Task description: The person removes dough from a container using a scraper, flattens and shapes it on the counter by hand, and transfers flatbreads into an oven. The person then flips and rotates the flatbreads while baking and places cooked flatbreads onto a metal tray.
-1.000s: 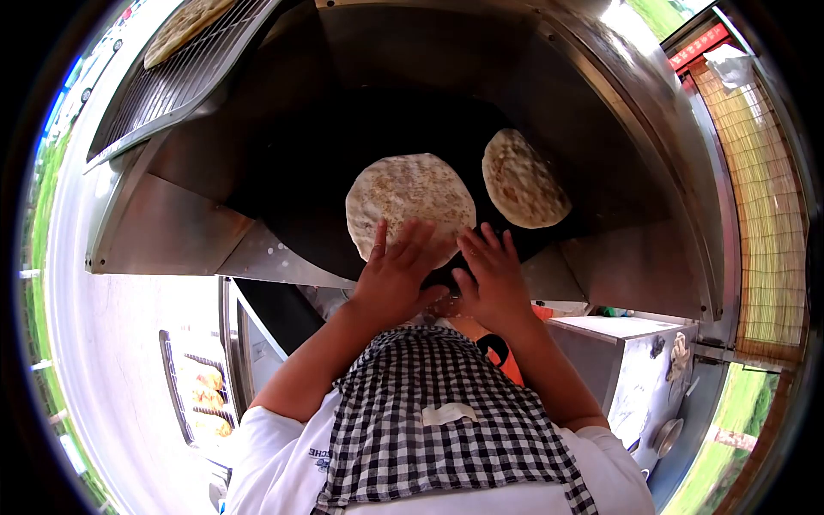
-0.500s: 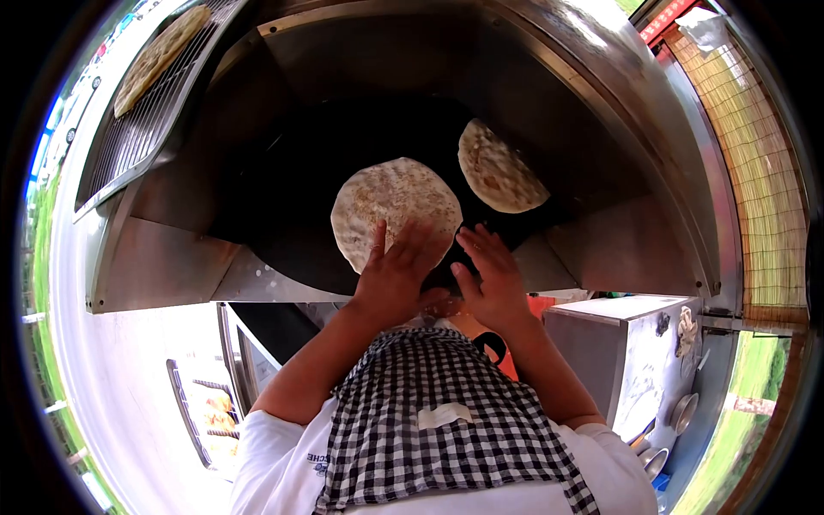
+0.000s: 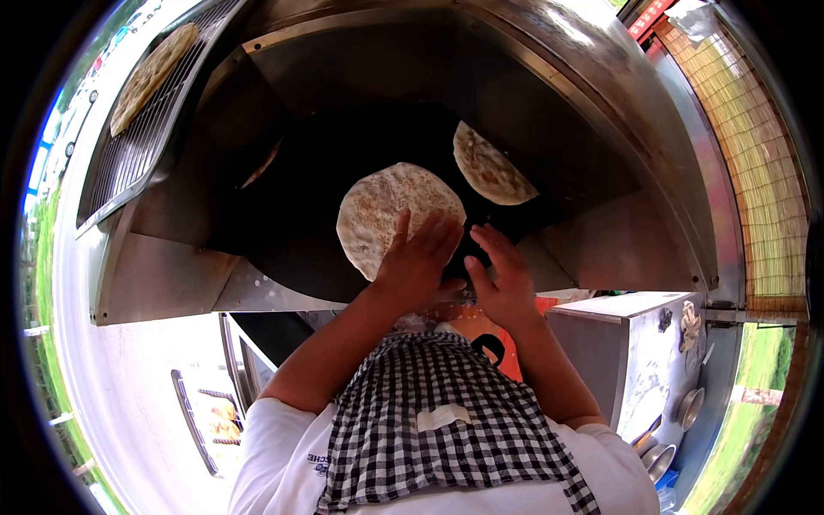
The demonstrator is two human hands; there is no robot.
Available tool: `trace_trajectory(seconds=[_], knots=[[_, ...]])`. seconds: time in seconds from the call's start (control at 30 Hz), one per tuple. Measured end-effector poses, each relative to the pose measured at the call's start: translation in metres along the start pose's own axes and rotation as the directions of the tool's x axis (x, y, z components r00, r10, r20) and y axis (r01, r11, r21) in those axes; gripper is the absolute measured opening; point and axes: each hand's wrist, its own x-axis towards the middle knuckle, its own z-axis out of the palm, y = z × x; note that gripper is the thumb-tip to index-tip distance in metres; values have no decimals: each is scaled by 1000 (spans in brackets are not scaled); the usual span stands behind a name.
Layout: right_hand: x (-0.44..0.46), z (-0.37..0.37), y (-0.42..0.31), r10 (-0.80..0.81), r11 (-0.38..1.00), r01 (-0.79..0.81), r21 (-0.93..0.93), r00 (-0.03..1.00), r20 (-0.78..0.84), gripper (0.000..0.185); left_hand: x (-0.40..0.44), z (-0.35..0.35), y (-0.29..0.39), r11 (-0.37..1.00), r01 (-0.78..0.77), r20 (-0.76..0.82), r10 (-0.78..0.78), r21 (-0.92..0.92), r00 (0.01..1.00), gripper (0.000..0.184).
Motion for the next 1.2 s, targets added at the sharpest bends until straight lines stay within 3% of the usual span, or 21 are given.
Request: trace_trajectory(seconds=[0.07, 0.17, 0.27, 0.47, 0.77, 0.97, 1.07, 1.2], knots=[[-1, 0, 1, 18, 1000, -17, 21, 1000, -12, 39, 6, 0, -3, 1000, -20, 63, 20, -10, 998, 94], [-2, 0, 3, 19, 1000, -18, 19, 1000, -25, 38, 22, -5, -4, 999, -22, 6, 22, 35, 1000, 90], [-5, 2, 3, 36, 998, -34, 49, 998, -54, 37, 36, -2, -13, 998, -23, 47, 20, 58, 999, 86], [-9, 3, 7, 63, 997, -57, 55, 993, -98, 37, 41, -7, -15, 996, -42, 198, 26, 79, 980, 85], [-8, 7, 7, 135, 986, -129, 105, 990, -52, 37, 40, -4, -21, 995, -70, 35, 72, -69, 997, 78], [-1, 13, 10, 63, 996, -58, 69, 995, -72, 37, 42, -21, -32, 998, 56, 239, -53, -7, 969, 79], [3, 6, 13, 54, 997, -50, 60, 996, -66, 37, 44, -6, -48, 987, 146, 17, -148, 70, 989, 79], [11, 3, 12, 24, 998, -20, 67, 998, -60, 38, 53, -2, -69, 962, 221, 29, -228, 160, 973, 81]])
